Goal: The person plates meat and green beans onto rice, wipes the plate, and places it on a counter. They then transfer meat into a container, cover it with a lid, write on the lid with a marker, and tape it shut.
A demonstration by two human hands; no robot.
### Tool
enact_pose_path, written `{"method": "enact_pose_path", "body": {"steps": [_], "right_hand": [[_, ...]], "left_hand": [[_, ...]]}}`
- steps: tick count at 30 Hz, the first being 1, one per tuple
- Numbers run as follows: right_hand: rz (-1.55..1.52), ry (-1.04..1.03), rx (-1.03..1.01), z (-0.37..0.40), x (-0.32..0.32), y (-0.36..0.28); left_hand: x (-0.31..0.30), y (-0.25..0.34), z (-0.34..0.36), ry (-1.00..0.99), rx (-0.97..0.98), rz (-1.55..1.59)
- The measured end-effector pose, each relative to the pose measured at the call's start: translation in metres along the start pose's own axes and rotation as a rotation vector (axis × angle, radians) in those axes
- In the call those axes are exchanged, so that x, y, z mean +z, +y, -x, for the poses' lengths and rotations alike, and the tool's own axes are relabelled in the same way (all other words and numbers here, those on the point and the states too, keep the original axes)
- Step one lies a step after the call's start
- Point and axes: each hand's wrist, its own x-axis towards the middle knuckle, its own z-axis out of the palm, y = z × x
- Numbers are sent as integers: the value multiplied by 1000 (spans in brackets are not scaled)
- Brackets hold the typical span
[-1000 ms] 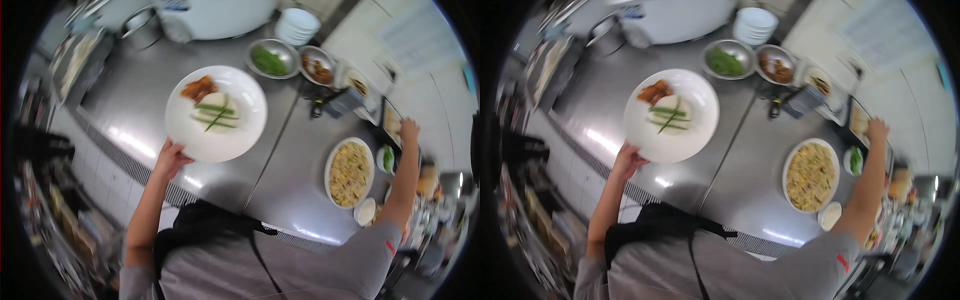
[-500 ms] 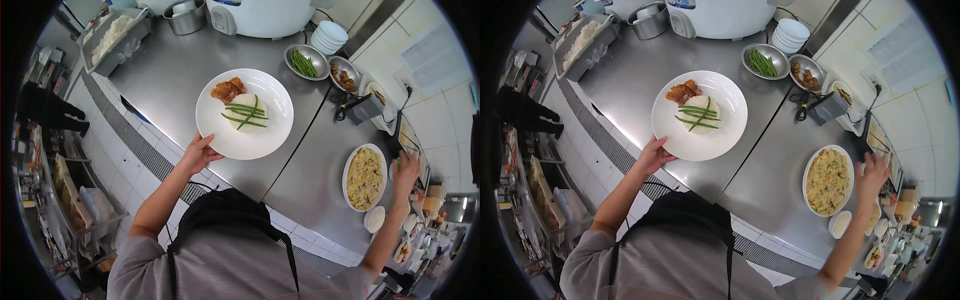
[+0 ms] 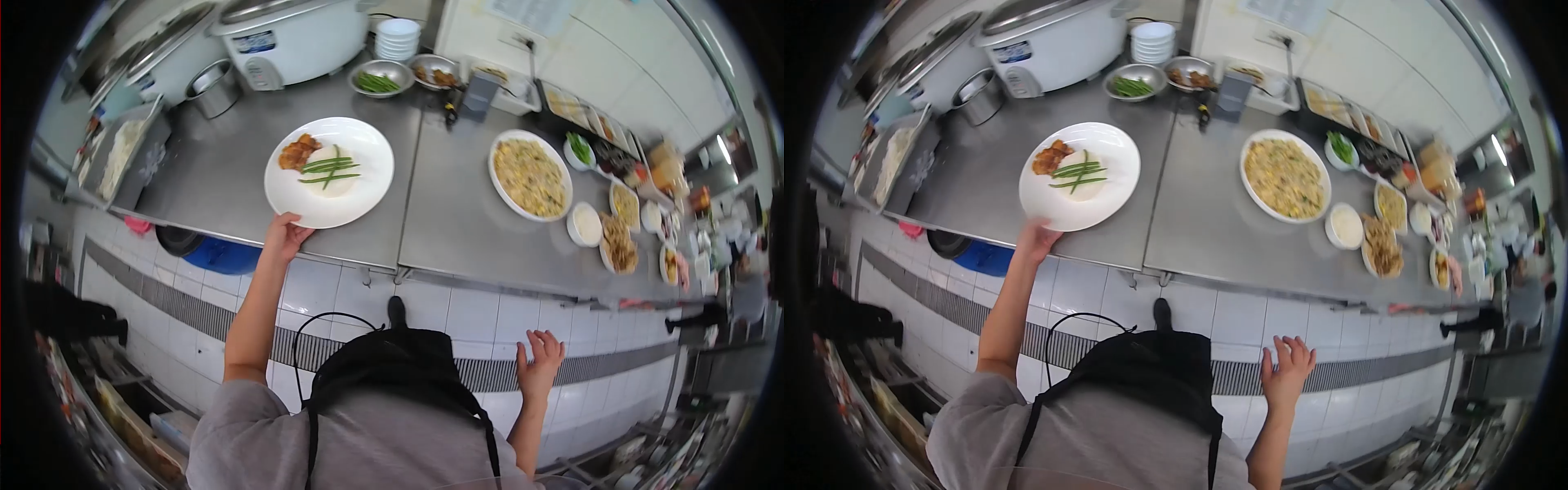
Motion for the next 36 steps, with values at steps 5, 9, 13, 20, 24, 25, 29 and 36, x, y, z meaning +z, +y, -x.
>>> {"method": "enact_pose_path", "body": {"steps": [5, 9, 13, 20, 24, 25, 29, 36], "right_hand": [[-13, 81, 129, 39, -3, 38], [-18, 95, 278, 85, 23, 87], [-83, -38, 546, 142, 53, 153], [-136, -285, 892, 245, 76, 328], [-258, -349, 1087, 326, 69, 427], [-257, -355, 1089, 343, 57, 445], [-349, -193, 1415, 418, 55, 505], [-470, 15, 1392, 430, 20, 516]], "left_hand": [[-2, -5, 30, -77, -40, 0], [28, -4, 80, -104, -26, 27], [72, -7, 136, -208, -54, 40], [193, -74, 228, -247, -86, 30], [262, -141, 270, -310, -96, -7], [283, -155, 278, -301, -112, 13], [362, -216, 308, -427, -215, -27], [475, -328, 311, -703, -404, -78]]}}
